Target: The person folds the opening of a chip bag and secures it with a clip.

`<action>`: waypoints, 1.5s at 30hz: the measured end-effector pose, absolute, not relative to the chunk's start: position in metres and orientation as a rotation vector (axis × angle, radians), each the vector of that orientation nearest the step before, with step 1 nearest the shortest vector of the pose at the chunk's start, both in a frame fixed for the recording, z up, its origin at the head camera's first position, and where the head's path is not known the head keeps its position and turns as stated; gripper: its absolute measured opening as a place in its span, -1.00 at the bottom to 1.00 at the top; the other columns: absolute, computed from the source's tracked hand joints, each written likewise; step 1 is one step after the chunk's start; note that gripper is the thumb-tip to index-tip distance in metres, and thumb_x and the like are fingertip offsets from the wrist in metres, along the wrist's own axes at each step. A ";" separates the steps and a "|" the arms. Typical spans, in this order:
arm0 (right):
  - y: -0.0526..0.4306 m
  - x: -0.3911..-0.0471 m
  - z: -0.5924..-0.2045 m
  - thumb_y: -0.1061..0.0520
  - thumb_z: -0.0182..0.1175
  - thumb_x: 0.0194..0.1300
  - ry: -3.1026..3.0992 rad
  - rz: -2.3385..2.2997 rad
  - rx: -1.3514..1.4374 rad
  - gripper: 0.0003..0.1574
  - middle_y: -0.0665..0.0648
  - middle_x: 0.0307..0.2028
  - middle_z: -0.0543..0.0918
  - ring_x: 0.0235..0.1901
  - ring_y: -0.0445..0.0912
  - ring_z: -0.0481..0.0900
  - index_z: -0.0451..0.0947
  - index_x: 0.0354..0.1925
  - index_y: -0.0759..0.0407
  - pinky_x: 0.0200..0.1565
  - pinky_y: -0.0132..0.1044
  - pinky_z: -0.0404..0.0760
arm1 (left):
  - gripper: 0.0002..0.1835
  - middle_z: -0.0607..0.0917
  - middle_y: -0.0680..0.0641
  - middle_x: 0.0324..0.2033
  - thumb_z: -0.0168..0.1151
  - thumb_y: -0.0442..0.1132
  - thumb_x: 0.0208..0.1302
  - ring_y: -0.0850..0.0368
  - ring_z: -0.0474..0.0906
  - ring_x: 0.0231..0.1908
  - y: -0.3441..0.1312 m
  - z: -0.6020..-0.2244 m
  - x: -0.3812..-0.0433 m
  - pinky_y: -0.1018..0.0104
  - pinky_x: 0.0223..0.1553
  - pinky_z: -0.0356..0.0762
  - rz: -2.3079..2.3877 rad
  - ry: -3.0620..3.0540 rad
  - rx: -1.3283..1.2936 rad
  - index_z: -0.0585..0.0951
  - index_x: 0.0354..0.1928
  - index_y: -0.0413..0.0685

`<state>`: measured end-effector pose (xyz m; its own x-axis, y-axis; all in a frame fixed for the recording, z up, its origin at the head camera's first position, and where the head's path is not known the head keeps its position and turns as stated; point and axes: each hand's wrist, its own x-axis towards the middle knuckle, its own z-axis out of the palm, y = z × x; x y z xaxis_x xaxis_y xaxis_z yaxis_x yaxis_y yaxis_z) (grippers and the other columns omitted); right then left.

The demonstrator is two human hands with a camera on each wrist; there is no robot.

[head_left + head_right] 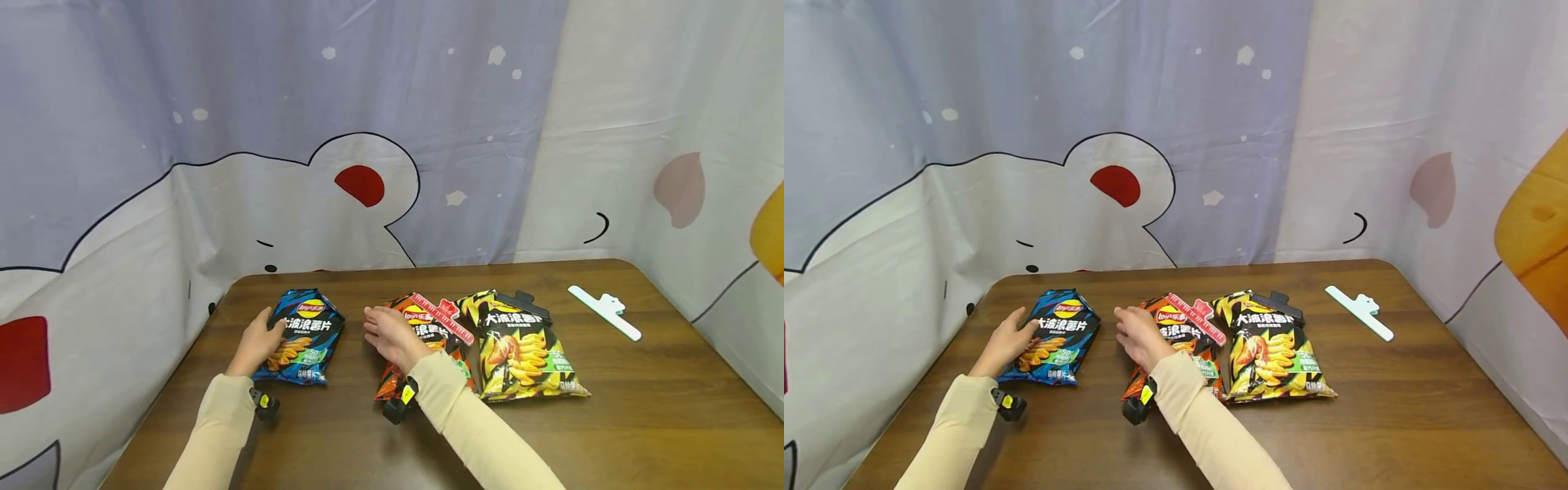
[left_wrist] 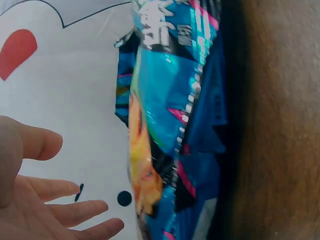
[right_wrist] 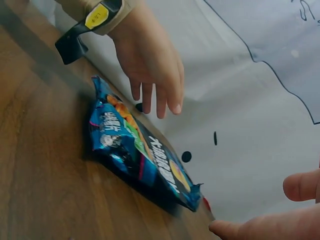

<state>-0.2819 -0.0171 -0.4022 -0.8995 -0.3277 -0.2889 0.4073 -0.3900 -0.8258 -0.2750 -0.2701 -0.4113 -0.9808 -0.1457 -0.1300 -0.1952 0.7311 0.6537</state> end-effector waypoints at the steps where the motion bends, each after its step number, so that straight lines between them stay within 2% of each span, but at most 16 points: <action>1: -0.019 -0.281 -0.403 0.22 -0.11 0.49 1.396 -2.300 0.115 -0.20 0.45 0.46 -0.08 0.46 0.28 -0.12 -0.26 0.46 0.47 0.44 0.10 -0.05 | -0.28 0.00 -0.48 0.41 -0.17 -0.08 0.49 -0.44 -0.02 0.38 -0.271 -0.412 -0.275 -0.30 0.34 0.01 1.094 2.853 -0.291 -0.13 0.47 -0.37; 15: -0.046 -0.272 -0.424 0.24 -0.09 0.46 1.397 -2.264 0.135 -0.24 0.49 0.41 0.02 0.42 0.34 -0.01 -0.17 0.44 0.49 0.41 0.19 0.00 | -0.29 0.02 -0.52 0.39 -0.18 -0.11 0.48 -0.45 0.00 0.37 -0.278 -0.424 -0.281 -0.29 0.34 0.02 1.064 2.843 -0.345 -0.09 0.45 -0.44; 22: -0.058 -0.270 -0.433 0.25 -0.08 0.44 1.386 -2.266 0.173 -0.24 0.57 0.33 0.09 0.38 0.38 0.05 -0.16 0.42 0.50 0.39 0.21 0.02 | -0.28 0.01 -0.52 0.39 -0.17 -0.10 0.48 -0.45 -0.02 0.38 -0.283 -0.432 -0.285 -0.28 0.35 -0.01 1.069 2.831 -0.351 -0.10 0.45 -0.44; 32: -0.065 -0.267 -0.441 0.25 -0.12 0.46 1.360 -2.241 0.142 -0.29 0.54 0.29 0.18 0.36 0.36 0.11 -0.13 0.41 0.51 0.39 0.20 0.05 | -0.26 0.02 -0.54 0.38 -0.15 -0.11 0.46 -0.44 0.04 0.35 -0.284 -0.439 -0.284 -0.28 0.34 0.03 1.088 2.816 -0.377 -0.11 0.45 -0.43; 39: -0.066 -0.268 -0.444 0.25 -0.12 0.46 1.345 -2.231 0.122 -0.25 0.57 0.33 0.13 0.38 0.39 0.06 -0.18 0.43 0.51 0.39 0.20 0.04 | -0.27 0.05 -0.53 0.37 -0.13 -0.11 0.46 -0.43 0.09 0.34 -0.280 -0.441 -0.283 -0.28 0.33 0.06 1.091 2.821 -0.379 -0.09 0.44 -0.43; 45: -0.064 -0.267 -0.444 0.26 -0.12 0.45 1.358 -2.227 0.122 -0.24 0.56 0.34 0.12 0.38 0.37 0.08 -0.19 0.44 0.51 0.38 0.19 0.08 | -0.29 0.07 -0.52 0.37 -0.13 -0.12 0.45 -0.44 0.05 0.35 -0.278 -0.440 -0.281 -0.30 0.33 0.04 1.107 2.834 -0.413 -0.05 0.44 -0.41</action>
<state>-0.2670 -0.0640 -0.4442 -0.8585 -0.3863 -0.3373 0.4767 -0.3586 -0.8026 -0.2809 -0.2783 -0.4404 -0.9613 -0.2226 -0.1622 -0.2735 0.7041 0.6552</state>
